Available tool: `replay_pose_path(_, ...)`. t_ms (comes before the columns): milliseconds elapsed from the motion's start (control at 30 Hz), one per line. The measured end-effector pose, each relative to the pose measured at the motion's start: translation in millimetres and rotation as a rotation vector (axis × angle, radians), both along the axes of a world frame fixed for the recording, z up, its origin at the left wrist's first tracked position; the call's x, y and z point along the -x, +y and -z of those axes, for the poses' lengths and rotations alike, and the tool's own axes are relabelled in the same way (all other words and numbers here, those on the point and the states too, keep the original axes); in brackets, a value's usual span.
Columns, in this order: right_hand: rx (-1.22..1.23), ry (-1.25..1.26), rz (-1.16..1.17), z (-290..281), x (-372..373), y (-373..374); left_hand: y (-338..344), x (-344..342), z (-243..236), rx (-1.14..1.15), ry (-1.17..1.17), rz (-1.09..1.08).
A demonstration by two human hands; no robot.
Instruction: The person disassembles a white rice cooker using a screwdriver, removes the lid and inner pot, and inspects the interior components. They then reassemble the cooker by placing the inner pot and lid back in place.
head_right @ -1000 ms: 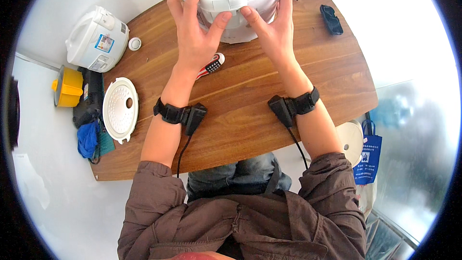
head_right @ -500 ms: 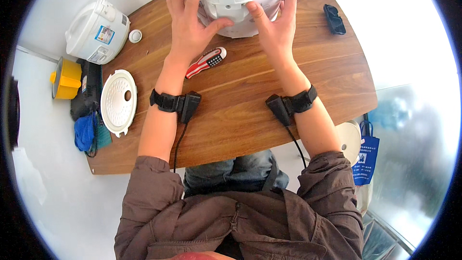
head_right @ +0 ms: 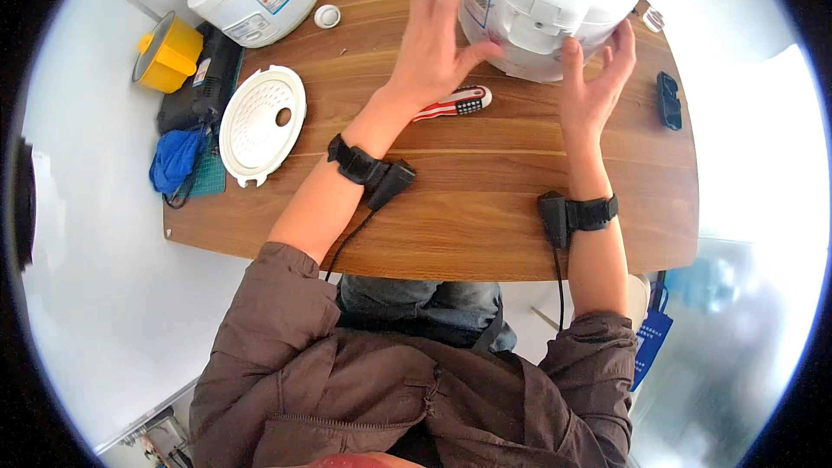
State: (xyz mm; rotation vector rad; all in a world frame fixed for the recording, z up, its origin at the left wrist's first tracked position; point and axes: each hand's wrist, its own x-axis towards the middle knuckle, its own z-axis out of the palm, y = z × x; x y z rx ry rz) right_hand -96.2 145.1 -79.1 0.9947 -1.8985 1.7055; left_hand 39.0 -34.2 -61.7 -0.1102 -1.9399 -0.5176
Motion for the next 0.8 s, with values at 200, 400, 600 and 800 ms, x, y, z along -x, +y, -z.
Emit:
replay_pose_path(200, -0.023, 0.65, 0.093, -11, -14, 15, -77, -63, 14, 0.11, -0.693, -0.767)
replay_pose_path(400, -0.435, 0.566, -0.589, -33, -76, -6, -121, -88, 35, -0.117, -0.97, -0.757)
replay_pose_path(600, -0.647, 0.475, -0.665, -24, -76, -6, -116, -100, 38, -0.151, -0.846, -0.619)
replay_pose_path(800, -0.741, 0.406, -0.478, -2, -75, -8, -92, -105, 35, -0.056, -0.837, -0.59)
